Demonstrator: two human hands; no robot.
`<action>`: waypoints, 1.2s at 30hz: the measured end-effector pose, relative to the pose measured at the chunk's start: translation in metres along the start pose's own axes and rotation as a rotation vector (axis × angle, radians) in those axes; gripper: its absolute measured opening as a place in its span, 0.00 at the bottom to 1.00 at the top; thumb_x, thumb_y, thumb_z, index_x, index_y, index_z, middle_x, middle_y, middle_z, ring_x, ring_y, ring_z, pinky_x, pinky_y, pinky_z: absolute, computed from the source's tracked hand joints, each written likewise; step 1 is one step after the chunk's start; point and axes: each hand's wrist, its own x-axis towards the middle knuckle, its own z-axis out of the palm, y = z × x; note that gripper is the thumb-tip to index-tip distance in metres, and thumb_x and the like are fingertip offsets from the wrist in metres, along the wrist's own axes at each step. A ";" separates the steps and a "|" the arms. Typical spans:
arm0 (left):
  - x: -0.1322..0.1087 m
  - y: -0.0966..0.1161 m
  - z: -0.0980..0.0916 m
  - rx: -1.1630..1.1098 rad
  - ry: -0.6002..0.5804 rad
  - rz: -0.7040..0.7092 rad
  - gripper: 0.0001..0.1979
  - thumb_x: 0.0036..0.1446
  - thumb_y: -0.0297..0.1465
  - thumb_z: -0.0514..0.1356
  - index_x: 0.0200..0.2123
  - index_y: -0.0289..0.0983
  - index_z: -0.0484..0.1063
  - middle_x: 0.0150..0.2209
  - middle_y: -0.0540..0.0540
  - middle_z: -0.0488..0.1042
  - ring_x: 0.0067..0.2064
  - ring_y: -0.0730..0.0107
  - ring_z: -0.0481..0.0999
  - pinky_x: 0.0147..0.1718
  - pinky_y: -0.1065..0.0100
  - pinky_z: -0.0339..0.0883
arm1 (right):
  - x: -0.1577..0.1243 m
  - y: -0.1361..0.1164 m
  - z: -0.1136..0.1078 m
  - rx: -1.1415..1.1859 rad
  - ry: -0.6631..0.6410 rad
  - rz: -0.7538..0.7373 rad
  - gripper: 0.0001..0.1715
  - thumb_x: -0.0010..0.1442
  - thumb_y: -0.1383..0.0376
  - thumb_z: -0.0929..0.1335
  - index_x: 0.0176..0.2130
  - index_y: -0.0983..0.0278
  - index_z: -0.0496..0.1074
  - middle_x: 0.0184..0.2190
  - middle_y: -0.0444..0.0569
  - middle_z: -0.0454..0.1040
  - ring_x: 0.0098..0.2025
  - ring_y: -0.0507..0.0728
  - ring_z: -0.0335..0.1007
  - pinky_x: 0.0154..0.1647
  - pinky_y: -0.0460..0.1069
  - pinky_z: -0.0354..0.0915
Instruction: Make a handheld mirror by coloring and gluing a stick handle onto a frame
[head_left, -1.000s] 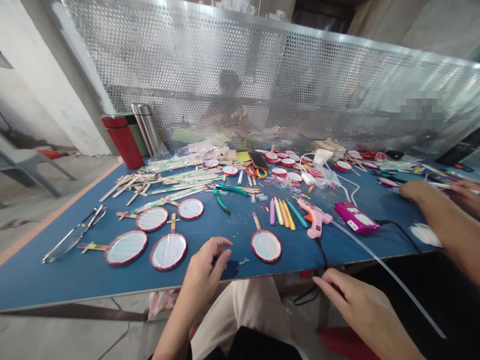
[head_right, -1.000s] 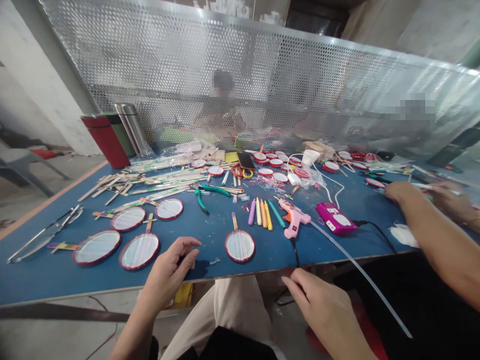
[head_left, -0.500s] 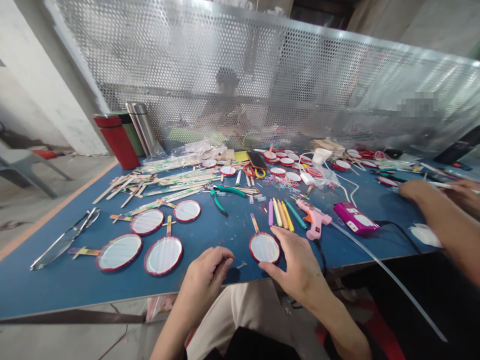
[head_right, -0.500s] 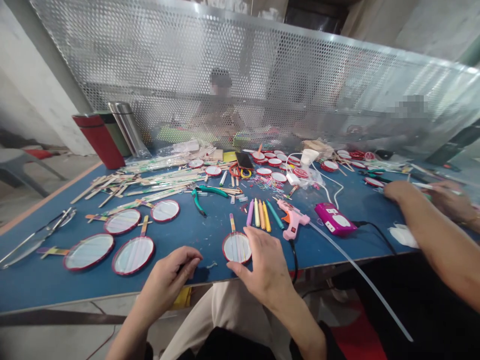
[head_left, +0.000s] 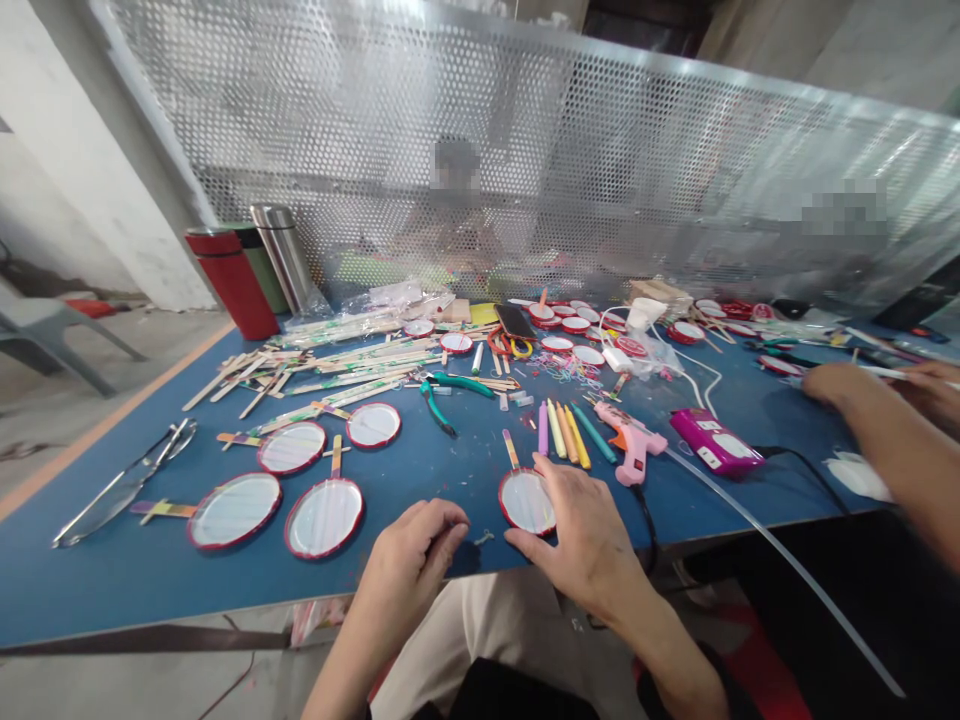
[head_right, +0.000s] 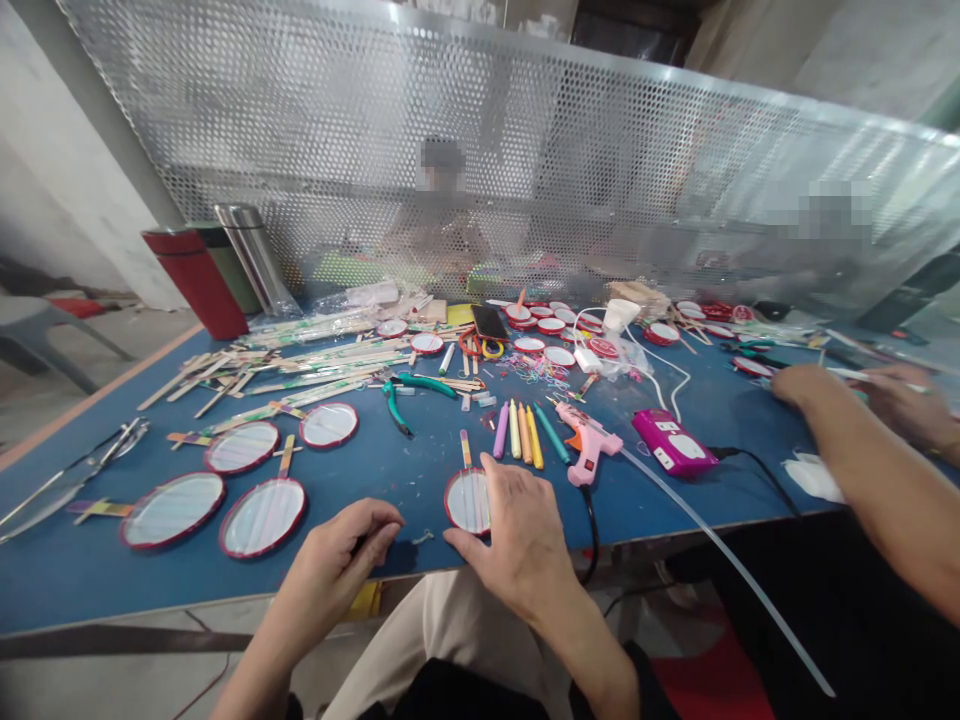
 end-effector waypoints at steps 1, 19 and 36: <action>0.000 0.000 0.000 -0.009 0.000 -0.006 0.10 0.63 0.33 0.51 0.34 0.40 0.70 0.27 0.50 0.74 0.29 0.71 0.73 0.28 0.72 0.63 | 0.000 0.002 0.000 0.009 0.007 -0.006 0.43 0.52 0.54 0.72 0.60 0.66 0.58 0.51 0.62 0.72 0.52 0.69 0.68 0.49 0.63 0.63; 0.008 0.005 0.005 0.178 -0.060 0.130 0.09 0.54 0.30 0.63 0.40 0.40 0.73 0.34 0.47 0.73 0.36 0.63 0.71 0.36 0.65 0.64 | 0.018 0.005 -0.032 -0.015 0.321 -0.096 0.13 0.66 0.67 0.62 0.31 0.63 0.73 0.29 0.50 0.76 0.35 0.58 0.69 0.40 0.53 0.60; 0.028 -0.010 0.010 -0.032 0.258 -0.194 0.20 0.61 0.31 0.47 0.56 0.39 0.60 0.50 0.38 0.74 0.27 0.69 0.77 0.26 0.66 0.71 | 0.124 0.003 -0.040 -0.366 -0.299 0.079 0.13 0.64 0.68 0.62 0.42 0.64 0.75 0.38 0.55 0.79 0.42 0.61 0.74 0.38 0.50 0.62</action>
